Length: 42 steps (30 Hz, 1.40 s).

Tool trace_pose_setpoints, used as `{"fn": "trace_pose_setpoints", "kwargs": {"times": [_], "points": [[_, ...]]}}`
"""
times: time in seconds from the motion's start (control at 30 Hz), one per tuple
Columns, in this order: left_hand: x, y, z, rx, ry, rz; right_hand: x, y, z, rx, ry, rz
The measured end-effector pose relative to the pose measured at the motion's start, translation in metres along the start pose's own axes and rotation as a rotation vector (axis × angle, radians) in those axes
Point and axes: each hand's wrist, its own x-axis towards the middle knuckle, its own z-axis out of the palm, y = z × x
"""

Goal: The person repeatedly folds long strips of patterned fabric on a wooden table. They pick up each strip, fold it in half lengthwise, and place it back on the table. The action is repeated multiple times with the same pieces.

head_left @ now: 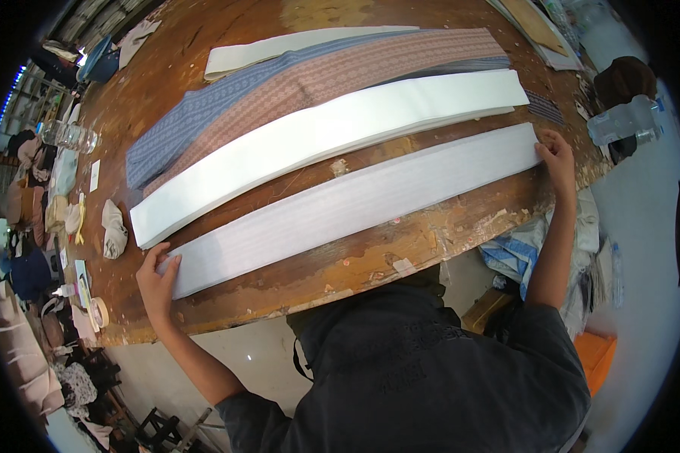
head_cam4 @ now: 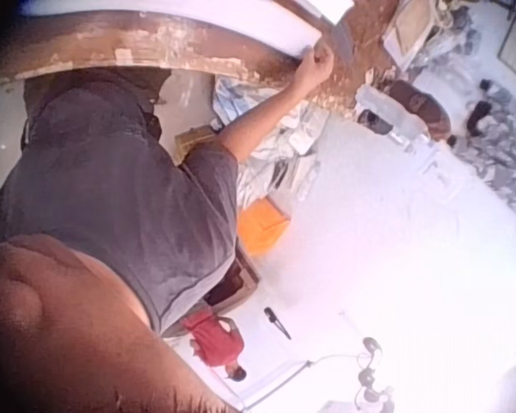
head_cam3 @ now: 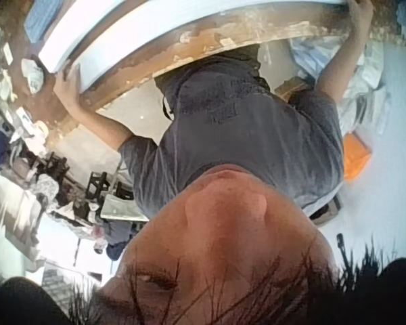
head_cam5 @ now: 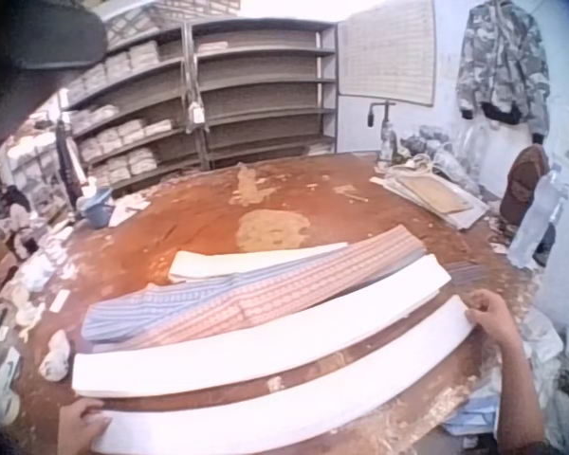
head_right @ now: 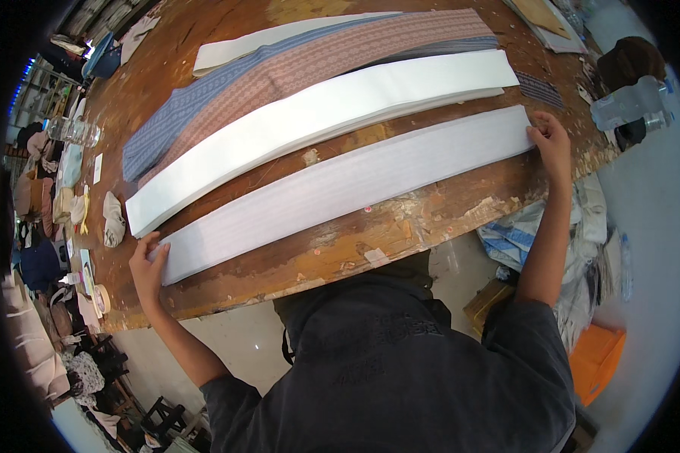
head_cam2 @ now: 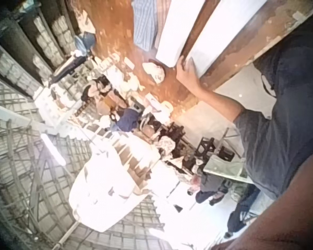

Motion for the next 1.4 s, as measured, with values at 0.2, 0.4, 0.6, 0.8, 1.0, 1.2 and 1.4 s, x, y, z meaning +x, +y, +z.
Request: {"fn": "trace_pose_setpoints", "kwargs": {"times": [0.2, 0.4, 0.6, 0.8, 1.0, 1.2, 1.4], "points": [[-0.001, 0.002, 0.0, -0.006, 0.001, -0.007, -0.003, -0.003, 0.001, -0.125, 0.067, 0.012], [-0.002, 0.001, 0.001, -0.004, 0.024, 0.013, -0.001, -0.005, 0.004, -0.193, 0.099, 0.01], [-0.012, -0.008, -0.01, -0.026, 0.045, -0.066, -0.003, -0.002, 0.005, -0.172, 0.095, 0.04], [-0.025, -0.027, -0.016, -0.26, 0.033, -0.21, -0.002, -0.007, 0.004, -0.189, 0.053, 0.053], [-0.027, -0.029, -0.014, -0.246, 0.053, -0.227, 0.0, -0.002, 0.003, -0.112, 0.032, 0.064], [-0.027, -0.025, -0.014, -0.204, 0.072, -0.229, 0.003, 0.0, 0.0, -0.206, 0.026, 0.077], [-0.017, -0.011, -0.017, 0.033, 0.197, -0.085, 0.012, -0.029, 0.016, -0.298, 0.294, -0.266]]}}
